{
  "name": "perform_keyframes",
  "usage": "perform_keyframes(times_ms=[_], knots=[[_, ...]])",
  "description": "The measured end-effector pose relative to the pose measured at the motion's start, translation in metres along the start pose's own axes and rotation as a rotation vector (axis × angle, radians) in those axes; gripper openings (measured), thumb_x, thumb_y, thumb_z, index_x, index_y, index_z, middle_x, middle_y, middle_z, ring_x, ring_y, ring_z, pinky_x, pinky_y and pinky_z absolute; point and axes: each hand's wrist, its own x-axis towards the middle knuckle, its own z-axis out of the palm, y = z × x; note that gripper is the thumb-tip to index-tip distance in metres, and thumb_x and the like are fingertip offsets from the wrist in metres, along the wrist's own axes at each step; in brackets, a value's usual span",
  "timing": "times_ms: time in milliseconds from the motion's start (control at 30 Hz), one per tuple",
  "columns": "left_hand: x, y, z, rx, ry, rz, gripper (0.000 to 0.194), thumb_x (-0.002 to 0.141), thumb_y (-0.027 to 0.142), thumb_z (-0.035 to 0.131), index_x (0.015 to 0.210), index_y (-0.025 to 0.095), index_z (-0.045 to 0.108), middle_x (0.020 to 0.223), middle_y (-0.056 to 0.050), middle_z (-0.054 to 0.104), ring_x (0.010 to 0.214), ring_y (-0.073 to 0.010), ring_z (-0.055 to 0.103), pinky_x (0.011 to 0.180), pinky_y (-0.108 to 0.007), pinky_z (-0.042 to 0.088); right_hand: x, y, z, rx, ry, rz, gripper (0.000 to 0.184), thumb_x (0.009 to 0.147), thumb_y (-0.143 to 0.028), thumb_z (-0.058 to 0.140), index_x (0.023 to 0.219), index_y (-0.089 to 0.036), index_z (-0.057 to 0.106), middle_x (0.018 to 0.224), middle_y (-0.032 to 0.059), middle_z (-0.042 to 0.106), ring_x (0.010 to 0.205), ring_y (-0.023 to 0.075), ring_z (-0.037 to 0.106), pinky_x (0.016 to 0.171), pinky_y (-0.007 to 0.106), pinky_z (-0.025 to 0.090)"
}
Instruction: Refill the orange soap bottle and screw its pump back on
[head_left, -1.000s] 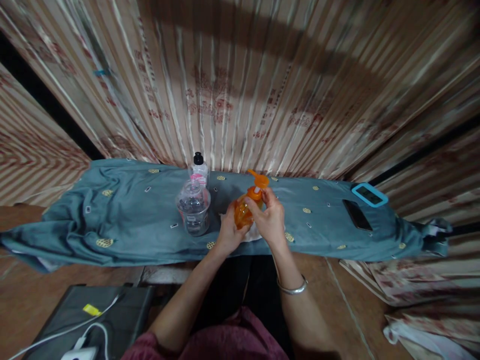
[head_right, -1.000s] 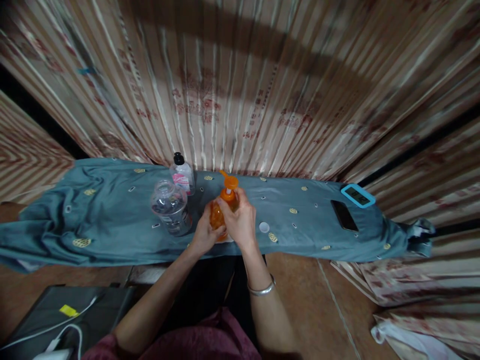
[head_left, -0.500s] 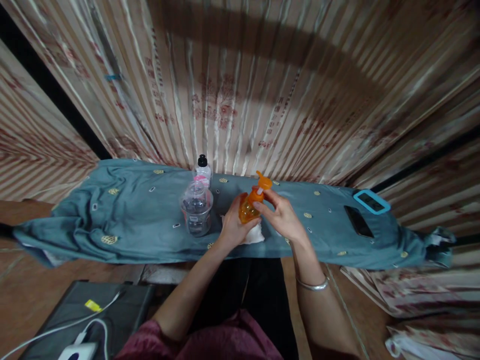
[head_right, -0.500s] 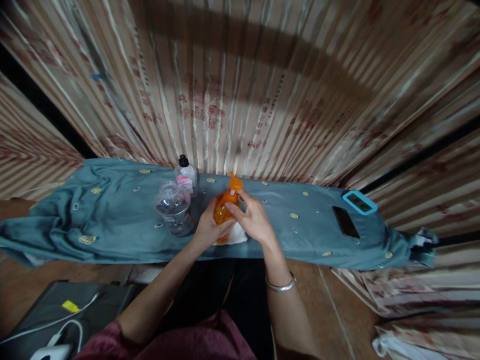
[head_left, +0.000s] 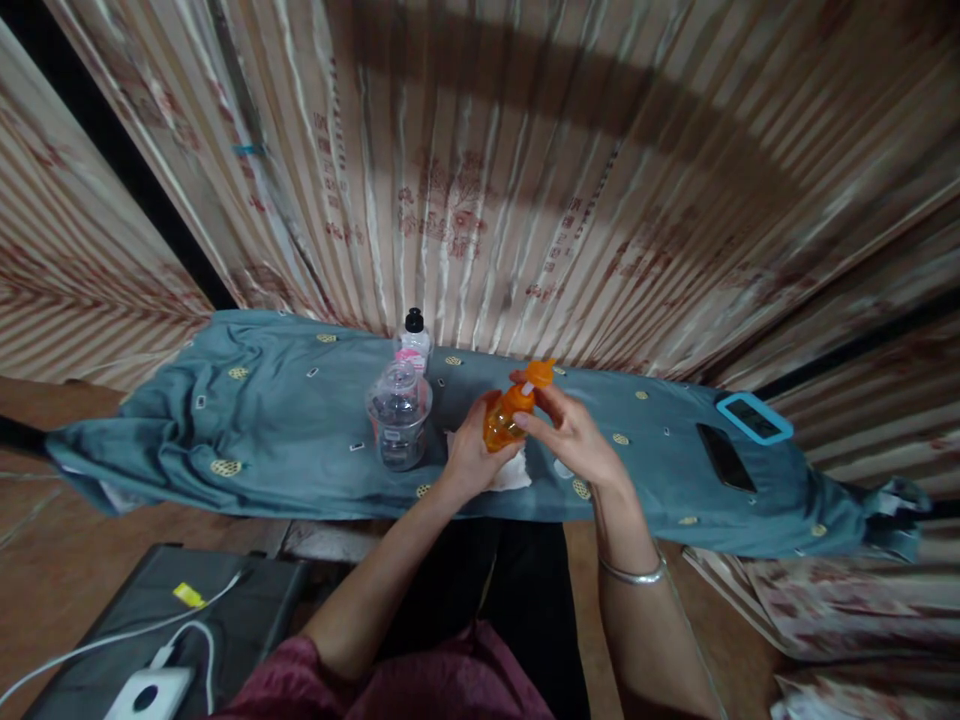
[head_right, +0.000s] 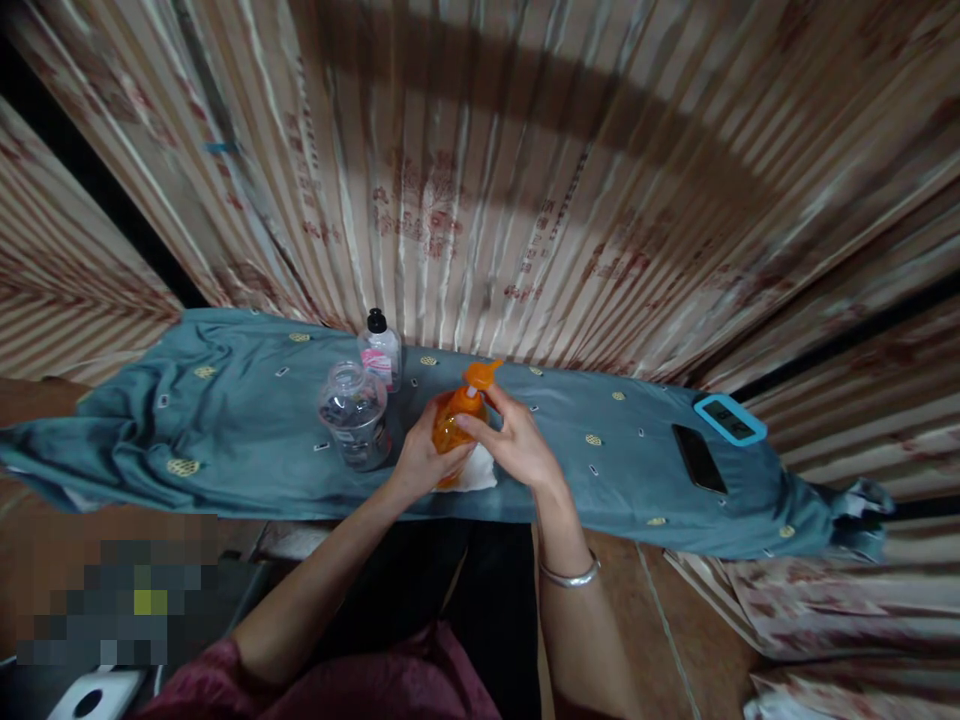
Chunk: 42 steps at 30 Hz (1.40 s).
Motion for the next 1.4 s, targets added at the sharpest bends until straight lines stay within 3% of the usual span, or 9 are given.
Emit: perform_keyframes(times_ms=[233,433,667,767,867,1067,1167,1267,1400], knots=[[0.000,-0.005,0.000,-0.026,-0.001,0.023,0.070,0.075,0.027,0.081,0.137,0.020,0.051,0.138,-0.015,0.066,0.126,-0.0313,0.067,0.112,-0.052,0.053,0.000,0.000,0.017,-0.272,0.342,0.116,0.053,0.067,-0.059,0.083,0.102,-0.019,0.075,0.112,0.0138,0.079,0.108,0.0386,0.072,0.103,0.058,0.051],[-0.001,-0.003,0.000,-0.031,-0.001,0.023,0.069,0.076,0.029,0.081,0.138,0.018,0.050,0.139,-0.016,0.066,0.124,-0.0308,0.069,0.110,-0.049,0.055,-0.002,0.002,0.008,0.015,0.067,0.006,0.047,0.078,-0.053,0.078,0.115,-0.024,0.071,0.129,0.0074,0.075,0.123,0.0291,0.068,0.111,0.047,0.050],[0.000,-0.004,0.001,-0.028,0.009,0.026,0.069,0.076,0.028,0.080,0.137,0.017,0.051,0.135,-0.017,0.067,0.124,-0.0311,0.069,0.111,-0.051,0.054,-0.004,-0.006,0.018,-0.344,0.376,0.136,0.054,0.067,-0.064,0.081,0.099,-0.022,0.070,0.101,0.0095,0.079,0.098,0.0368,0.073,0.094,0.054,0.054],[-0.001,-0.003,0.001,-0.034,0.005,0.028,0.069,0.075,0.029,0.081,0.137,0.018,0.051,0.137,-0.016,0.067,0.124,-0.0315,0.069,0.111,-0.051,0.055,-0.006,-0.004,0.013,-0.158,0.218,0.058,0.062,0.072,-0.057,0.081,0.120,-0.022,0.064,0.124,0.0104,0.074,0.118,0.0323,0.068,0.106,0.049,0.050],[-0.001,-0.002,0.001,-0.068,-0.009,0.029,0.070,0.076,0.029,0.081,0.138,0.017,0.050,0.140,-0.016,0.065,0.124,-0.0305,0.069,0.111,-0.048,0.055,-0.007,0.002,0.008,0.013,0.056,-0.009,0.045,0.083,-0.048,0.073,0.120,-0.024,0.065,0.127,0.0069,0.073,0.124,0.0260,0.066,0.111,0.043,0.048],[0.000,-0.001,0.001,0.000,0.010,0.005,0.070,0.075,0.028,0.080,0.138,0.016,0.050,0.137,-0.017,0.067,0.126,-0.0328,0.067,0.113,-0.051,0.052,-0.005,0.000,0.020,-0.264,0.361,0.110,0.049,0.070,-0.057,0.082,0.100,-0.021,0.068,0.103,0.0096,0.077,0.102,0.0353,0.070,0.100,0.054,0.050],[-0.001,0.000,0.000,0.015,0.009,0.002,0.070,0.075,0.027,0.078,0.138,0.015,0.050,0.139,-0.019,0.065,0.128,-0.0333,0.066,0.115,-0.052,0.050,-0.006,0.000,0.018,-0.159,0.230,0.065,0.063,0.072,-0.054,0.082,0.120,-0.019,0.063,0.122,0.0125,0.073,0.118,0.0337,0.067,0.107,0.051,0.047],[-0.001,0.002,0.000,-0.002,-0.009,0.011,0.068,0.076,0.026,0.077,0.137,0.015,0.048,0.137,-0.017,0.067,0.123,-0.0308,0.069,0.110,-0.049,0.054,-0.006,0.005,0.014,-0.006,0.082,0.002,0.051,0.082,-0.049,0.074,0.123,-0.020,0.063,0.129,0.0102,0.071,0.124,0.0275,0.064,0.111,0.043,0.046],[-0.001,0.000,0.002,0.000,0.009,0.009,0.069,0.076,0.027,0.079,0.137,0.017,0.049,0.135,-0.016,0.068,0.122,-0.0298,0.070,0.109,-0.046,0.056,-0.004,0.005,0.021,-0.106,0.233,0.034,0.037,0.079,-0.049,0.075,0.105,-0.022,0.069,0.107,0.0069,0.077,0.108,0.0288,0.069,0.103,0.045,0.048]])
